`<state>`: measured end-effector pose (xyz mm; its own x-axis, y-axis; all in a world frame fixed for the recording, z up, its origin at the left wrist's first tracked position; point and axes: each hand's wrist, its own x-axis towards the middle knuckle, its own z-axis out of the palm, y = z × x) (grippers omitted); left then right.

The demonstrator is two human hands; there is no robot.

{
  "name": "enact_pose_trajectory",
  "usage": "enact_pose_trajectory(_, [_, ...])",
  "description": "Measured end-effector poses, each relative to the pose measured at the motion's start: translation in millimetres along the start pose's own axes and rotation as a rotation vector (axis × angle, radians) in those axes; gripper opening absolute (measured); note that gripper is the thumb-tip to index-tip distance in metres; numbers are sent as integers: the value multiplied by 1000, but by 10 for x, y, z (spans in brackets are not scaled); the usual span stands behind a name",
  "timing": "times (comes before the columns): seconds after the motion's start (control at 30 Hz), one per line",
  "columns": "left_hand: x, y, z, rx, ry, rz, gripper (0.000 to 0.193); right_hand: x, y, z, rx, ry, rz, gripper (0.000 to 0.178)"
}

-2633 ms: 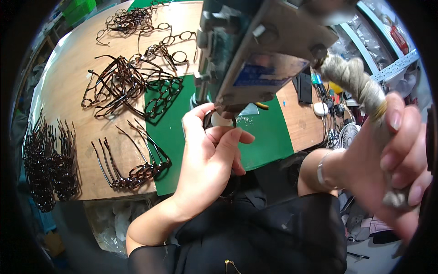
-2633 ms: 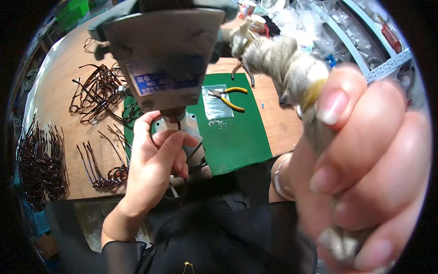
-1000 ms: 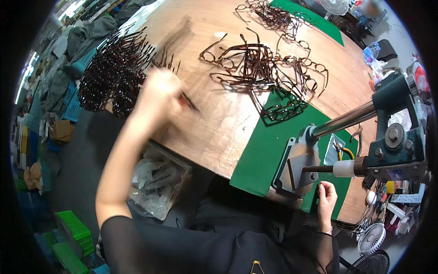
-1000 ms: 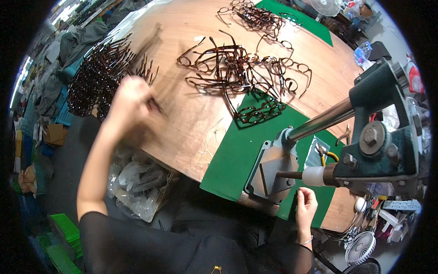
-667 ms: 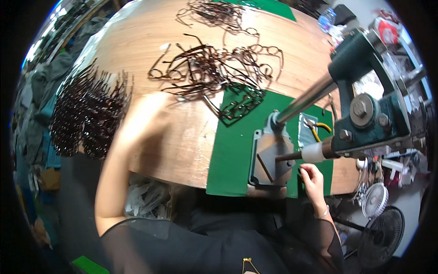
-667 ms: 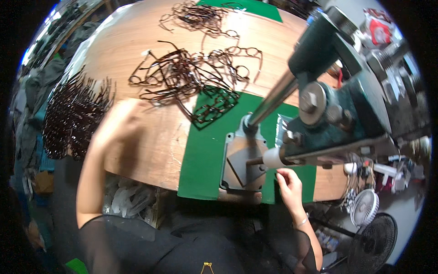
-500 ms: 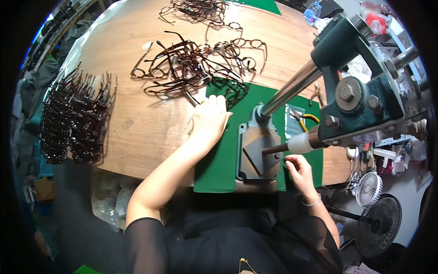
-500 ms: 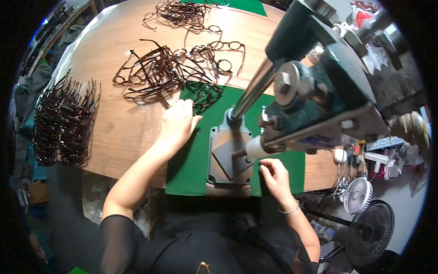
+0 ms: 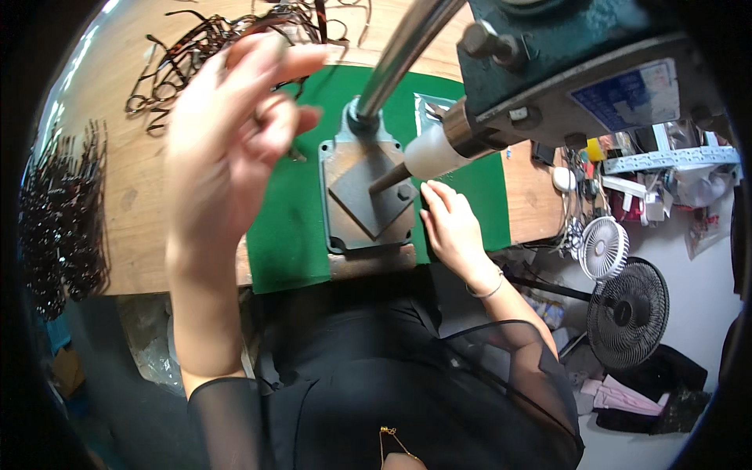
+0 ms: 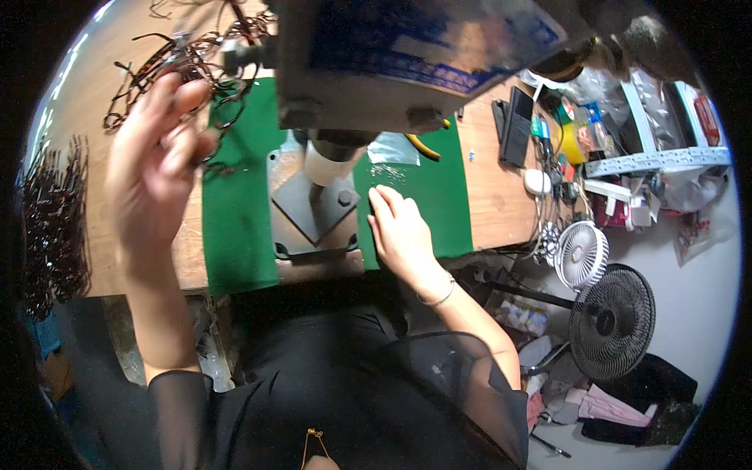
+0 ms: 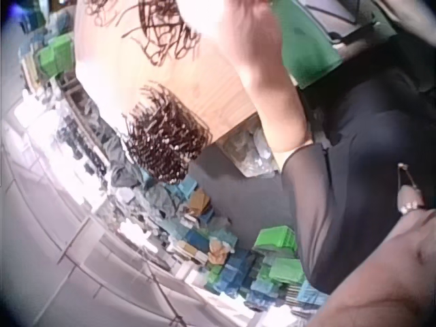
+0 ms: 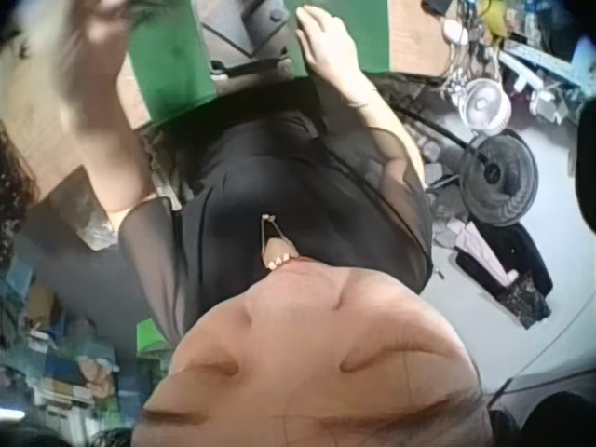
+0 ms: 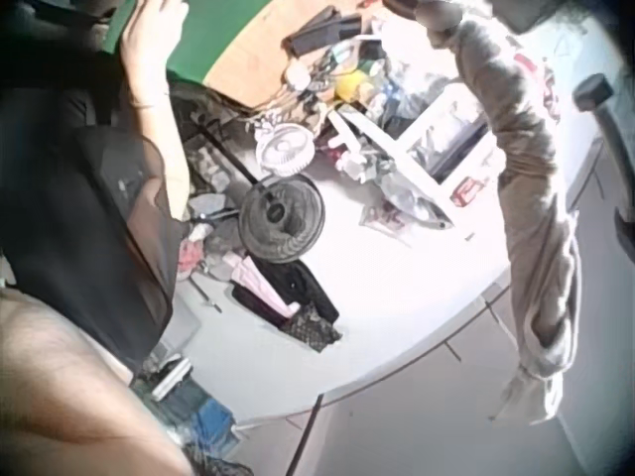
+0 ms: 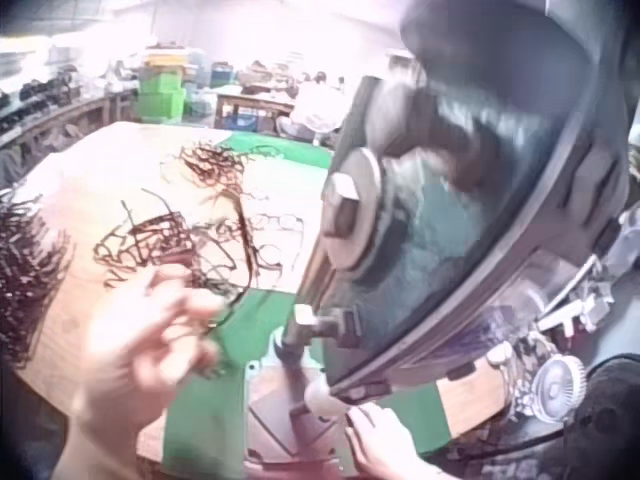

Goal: The person repeatedly picks up eyeglass frames and temple arms, then uses a vertical pressing machine to attach the temples to the frames. They handle each pair one at a time, pressing both sides, and place the finished glasses on the table.

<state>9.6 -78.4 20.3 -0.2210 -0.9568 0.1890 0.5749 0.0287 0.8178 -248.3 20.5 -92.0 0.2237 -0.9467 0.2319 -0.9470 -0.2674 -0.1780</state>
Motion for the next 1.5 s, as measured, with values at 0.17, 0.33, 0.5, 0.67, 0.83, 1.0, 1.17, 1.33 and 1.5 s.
enact_pose_trajectory(0.17, [-545, -64, 124, 247, 43, 179, 60, -41, 111, -268, 285, 62, 220, 25])
enact_pose_trajectory(0.33, [-610, -169, 189, 12, -58, 413, 70, -24, 346, 103, 536, 127, 393, 11])
enact_pose_trajectory(0.5, [-812, -150, 297, 130, 157, 245, 95, 68, 303, 165, 367, 154, 236, 12])
enact_pose_trajectory(0.67, [-844, -331, 348, 66, 219, 82, 84, 48, 321, 178, 409, 91, 294, 9])
enact_pose_trajectory(0.83, [-904, -427, 339, 164, 46, 10, 86, 44, 374, 145, 546, 26, 366, 9])
enact_pose_trajectory(1.0, [-948, -465, 304, 239, -64, -64, 84, 281, -153, -610, 847, -81, 345, 7])
enact_pose_trajectory(1.17, [-961, -463, 364, 272, -97, -22, 82, 453, -756, -950, 893, -141, -154, 8])
enact_pose_trajectory(1.33, [-991, -394, 340, 307, -89, -56, 81, 469, -799, -875, 1029, -190, -89, 8])
enact_pose_trajectory(1.5, [-991, -398, 354, 260, -108, -86, 83, 492, -761, -925, 820, -36, -309, 13])
